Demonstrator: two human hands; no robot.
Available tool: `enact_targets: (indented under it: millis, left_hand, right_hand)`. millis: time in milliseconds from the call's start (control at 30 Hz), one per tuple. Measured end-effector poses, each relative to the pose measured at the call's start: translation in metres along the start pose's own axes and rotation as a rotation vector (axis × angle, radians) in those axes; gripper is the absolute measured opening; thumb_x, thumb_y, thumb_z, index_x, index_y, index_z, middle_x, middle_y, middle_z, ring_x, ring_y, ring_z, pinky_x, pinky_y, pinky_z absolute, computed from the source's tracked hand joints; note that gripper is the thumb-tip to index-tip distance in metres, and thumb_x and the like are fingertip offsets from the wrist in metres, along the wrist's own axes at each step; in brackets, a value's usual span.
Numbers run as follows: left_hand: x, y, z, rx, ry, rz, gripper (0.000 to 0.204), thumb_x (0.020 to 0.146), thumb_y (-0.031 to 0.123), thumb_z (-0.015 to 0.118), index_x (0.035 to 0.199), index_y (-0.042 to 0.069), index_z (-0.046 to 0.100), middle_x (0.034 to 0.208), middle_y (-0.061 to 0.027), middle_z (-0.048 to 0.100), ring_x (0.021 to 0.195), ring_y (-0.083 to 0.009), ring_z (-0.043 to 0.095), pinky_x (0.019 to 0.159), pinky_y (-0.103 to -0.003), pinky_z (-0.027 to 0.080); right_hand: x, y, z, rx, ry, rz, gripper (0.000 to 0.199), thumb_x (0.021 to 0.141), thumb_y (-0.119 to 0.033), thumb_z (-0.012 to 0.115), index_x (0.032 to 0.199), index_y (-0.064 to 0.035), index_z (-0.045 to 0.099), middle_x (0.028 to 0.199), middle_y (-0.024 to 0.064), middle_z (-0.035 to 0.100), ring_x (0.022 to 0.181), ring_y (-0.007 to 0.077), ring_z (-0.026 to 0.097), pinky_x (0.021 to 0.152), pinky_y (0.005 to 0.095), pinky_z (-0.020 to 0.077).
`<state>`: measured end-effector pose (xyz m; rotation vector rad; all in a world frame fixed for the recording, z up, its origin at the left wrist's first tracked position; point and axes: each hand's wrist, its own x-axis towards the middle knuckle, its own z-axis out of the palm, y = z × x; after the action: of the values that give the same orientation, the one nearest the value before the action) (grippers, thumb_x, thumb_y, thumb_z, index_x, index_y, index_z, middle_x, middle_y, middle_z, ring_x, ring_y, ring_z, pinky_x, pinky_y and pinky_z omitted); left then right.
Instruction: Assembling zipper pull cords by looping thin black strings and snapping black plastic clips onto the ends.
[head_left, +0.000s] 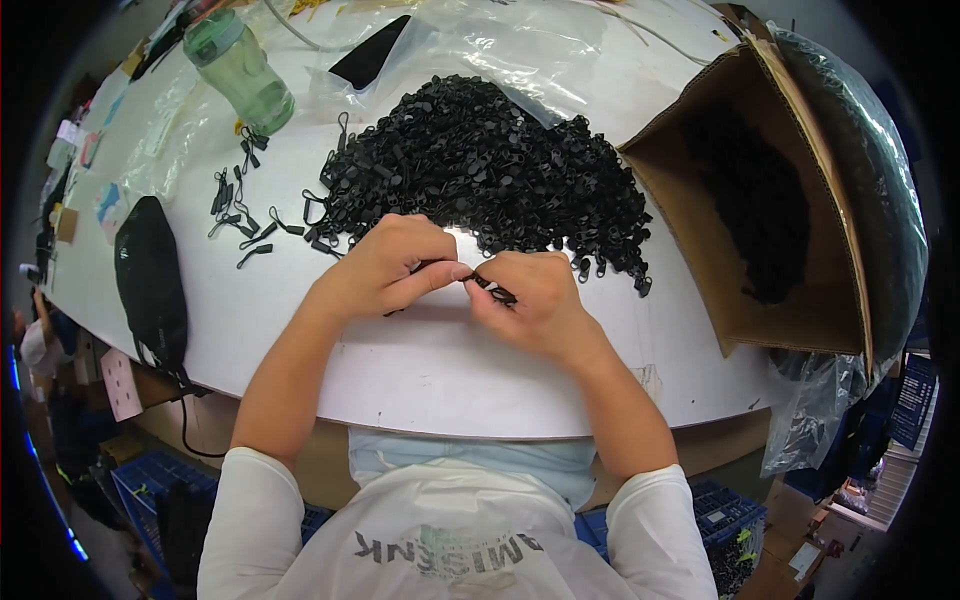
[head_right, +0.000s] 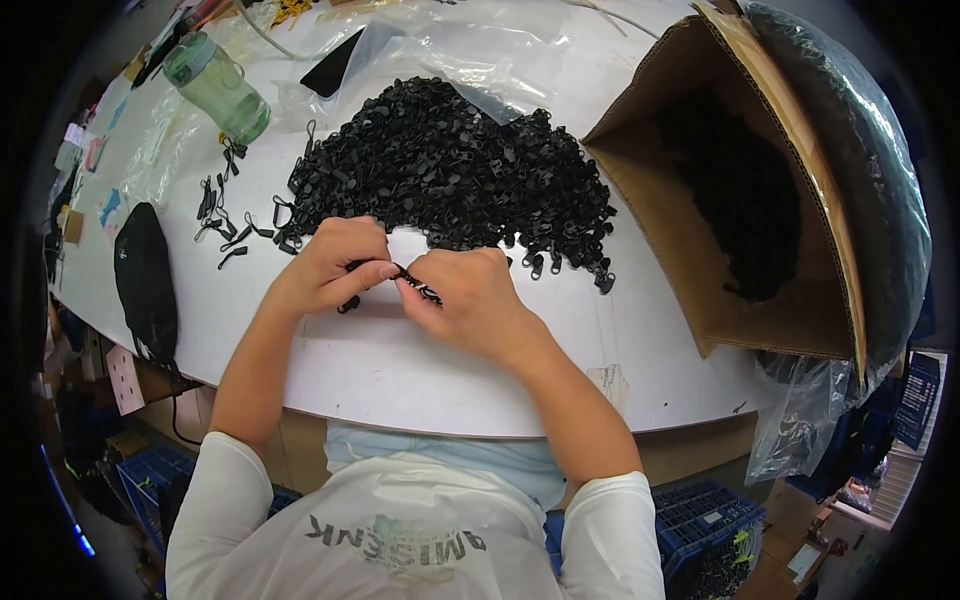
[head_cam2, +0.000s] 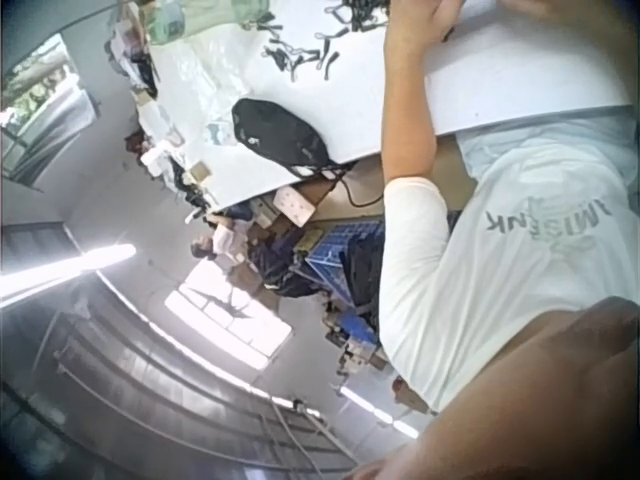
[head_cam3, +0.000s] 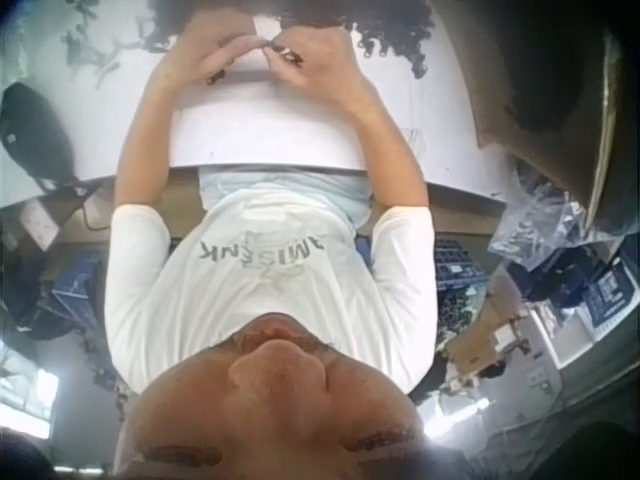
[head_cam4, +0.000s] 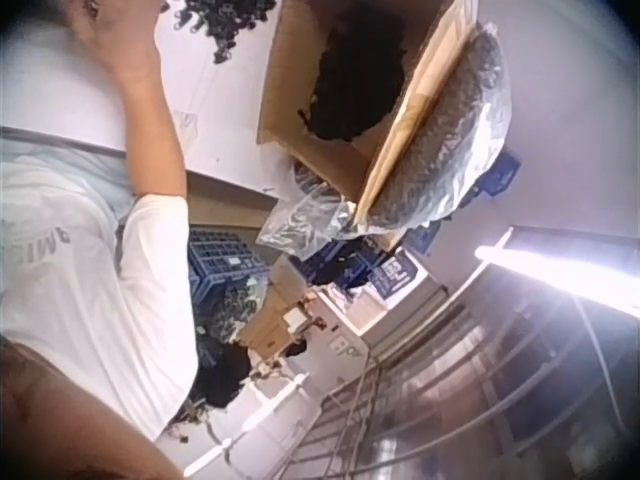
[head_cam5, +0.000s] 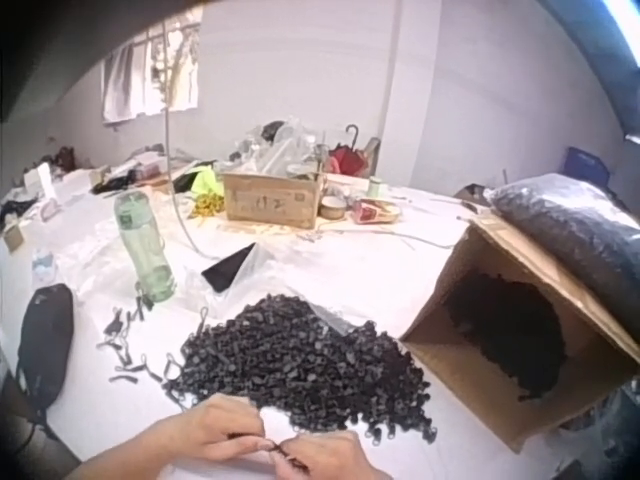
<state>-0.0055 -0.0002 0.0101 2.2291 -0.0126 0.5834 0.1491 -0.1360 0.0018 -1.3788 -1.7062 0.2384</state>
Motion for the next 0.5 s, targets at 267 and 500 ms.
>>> enact_targets:
  millis: [267,500]
  left_hand:
    - [-0.006,-0.016,-0.007,-0.084,0.146,-0.037,0.025,0.084,0.010,0.063,0.063,0.001,0.052,0.053,-0.0068,0.046,0.046,-0.0191,0.042,0.045,-0.031,0.033]
    - [-0.002,-0.010,-0.002,0.028,0.158,-0.235,0.025,0.081,0.018,0.070,0.069,0.003,0.054,0.051,-0.0052,0.046,0.045,-0.0162,0.044,0.045,-0.028,0.035]
  right_hand:
    - [0.004,-0.001,-0.010,0.221,-0.136,0.127,0.018,0.077,-0.012,0.065,0.064,-0.0030,0.058,0.055,0.0109,0.053,0.045,0.0260,0.051,0.043,0.0339,0.0384]
    - [0.009,0.001,-0.034,0.435,-0.387,0.333,0.023,0.082,-0.016,0.063,0.065,-0.0009,0.059,0.056,0.0080,0.056,0.046,0.0147,0.052,0.044,0.0297,0.0366]
